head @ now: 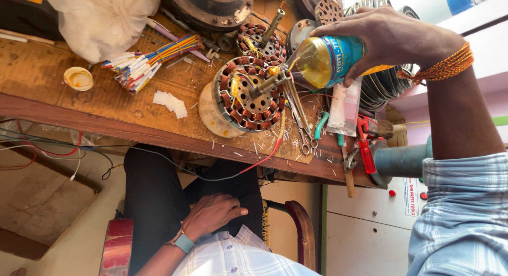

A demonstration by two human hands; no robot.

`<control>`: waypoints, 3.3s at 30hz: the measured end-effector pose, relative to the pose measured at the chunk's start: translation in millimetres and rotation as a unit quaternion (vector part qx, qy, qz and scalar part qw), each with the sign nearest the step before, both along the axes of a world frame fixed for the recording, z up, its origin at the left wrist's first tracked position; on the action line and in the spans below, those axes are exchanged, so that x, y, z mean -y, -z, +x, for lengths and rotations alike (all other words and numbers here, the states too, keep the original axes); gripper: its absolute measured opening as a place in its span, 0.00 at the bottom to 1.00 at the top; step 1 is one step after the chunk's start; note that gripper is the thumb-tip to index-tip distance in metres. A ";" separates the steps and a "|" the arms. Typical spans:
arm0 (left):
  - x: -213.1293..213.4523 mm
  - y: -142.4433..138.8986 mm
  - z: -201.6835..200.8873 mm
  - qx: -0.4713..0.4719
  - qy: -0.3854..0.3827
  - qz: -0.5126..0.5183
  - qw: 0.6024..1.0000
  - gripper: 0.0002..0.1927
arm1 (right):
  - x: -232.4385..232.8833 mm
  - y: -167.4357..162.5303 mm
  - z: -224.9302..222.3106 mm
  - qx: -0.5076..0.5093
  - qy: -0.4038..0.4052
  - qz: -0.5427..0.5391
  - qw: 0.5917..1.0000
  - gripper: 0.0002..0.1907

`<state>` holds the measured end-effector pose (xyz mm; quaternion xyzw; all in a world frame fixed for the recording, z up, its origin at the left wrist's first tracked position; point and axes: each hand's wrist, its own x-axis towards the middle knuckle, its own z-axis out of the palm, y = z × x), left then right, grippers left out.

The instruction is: The person pours a yellow liquid from a plastic bottle onto the copper windings of a motor stator. They rotate the stator to apply the liquid to different sections of the windings.

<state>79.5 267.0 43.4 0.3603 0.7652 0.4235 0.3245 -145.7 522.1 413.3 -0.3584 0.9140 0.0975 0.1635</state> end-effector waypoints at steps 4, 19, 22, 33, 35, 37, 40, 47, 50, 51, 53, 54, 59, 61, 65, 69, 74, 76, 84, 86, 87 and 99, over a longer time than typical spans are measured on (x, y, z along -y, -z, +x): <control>-0.4 -1.0 4.2 -0.012 0.007 0.005 1.000 0.28 | -11.5 3.0 13.1 0.006 0.041 0.011 0.999 0.53; 0.7 3.1 16.3 -0.030 0.009 0.014 0.999 0.31 | -8.4 9.0 67.2 0.006 0.082 -0.015 0.997 0.55; 2.3 3.0 18.5 -0.028 0.017 0.016 0.999 0.31 | -3.3 11.4 77.6 0.006 0.080 -0.027 0.996 0.54; 13.4 2.2 23.3 -0.038 0.023 0.027 0.999 0.32 | 21.2 17.9 94.0 -0.017 0.058 -0.033 0.998 0.52; 15.6 2.0 24.3 -0.040 0.019 0.033 0.998 0.32 | 26.1 17.2 94.7 -0.024 0.045 -0.030 0.998 0.53; 17.5 2.5 25.1 -0.040 0.017 0.033 0.999 0.33 | 31.7 15.9 94.3 -0.032 0.034 -0.022 0.999 0.53; 19.5 4.2 25.5 -0.039 0.019 0.028 0.999 0.33 | 40.9 13.5 93.3 -0.044 0.022 -0.005 0.999 0.53; 20.4 6.5 26.3 -0.031 0.022 0.024 0.999 0.34 | 56.0 6.7 87.4 -0.068 -0.007 0.017 0.997 0.52; 22.3 6.4 23.8 -0.031 0.018 0.023 0.999 0.34 | 55.4 3.8 83.3 -0.059 -0.009 0.009 0.998 0.52; 22.9 6.3 22.5 -0.031 0.016 0.023 0.999 0.34 | 53.7 2.5 82.0 -0.054 -0.011 0.004 0.998 0.52; 23.5 6.4 19.7 -0.032 0.014 0.030 0.999 0.34 | 47.9 0.8 81.0 -0.042 0.023 0.012 0.999 0.52; 23.6 6.5 18.5 -0.032 0.013 0.034 0.999 0.34 | 44.2 0.9 80.2 -0.035 0.041 0.017 0.998 0.52; 19.0 6.1 16.1 -0.012 0.031 0.024 0.999 0.34 | 22.3 4.4 74.7 -0.030 0.046 0.003 0.998 0.52; 17.9 5.4 15.5 -0.013 0.029 0.025 0.999 0.33 | 15.5 5.1 70.9 -0.033 0.046 0.006 0.998 0.53; 18.0 3.2 13.4 -0.015 0.009 0.045 0.999 0.32 | 10.1 4.9 63.5 -0.030 0.056 0.001 0.998 0.53; 17.9 2.1 11.3 -0.021 0.002 0.046 0.999 0.32 | 12.0 7.0 62.1 -0.003 0.068 -0.025 0.997 0.52; 16.7 4.9 8.6 -0.009 0.015 0.027 0.999 0.33 | 13.0 12.0 63.6 -0.002 0.053 -0.020 0.998 0.52; 16.1 5.9 8.6 -0.011 0.019 0.029 0.999 0.33 | 12.0 12.4 62.5 -0.009 0.050 -0.014 0.999 0.53; 18.3 6.5 6.5 -0.009 0.013 0.033 0.999 0.33 | 8.2 10.4 47.7 -0.037 0.032 -0.011 0.999 0.52; 18.4 6.8 5.4 -0.014 0.012 0.039 0.999 0.33 | 7.0 10.1 42.7 -0.040 0.035 -0.007 0.999 0.52; 18.2 7.0 5.1 -0.016 0.012 0.042 0.999 0.34 | 6.3 10.1 41.0 -0.040 0.038 -0.004 0.998 0.52; 20.2 7.3 1.5 -0.009 0.016 0.042 0.999 0.34 | 16.2 11.2 21.3 -0.055 0.030 0.011 0.998 0.50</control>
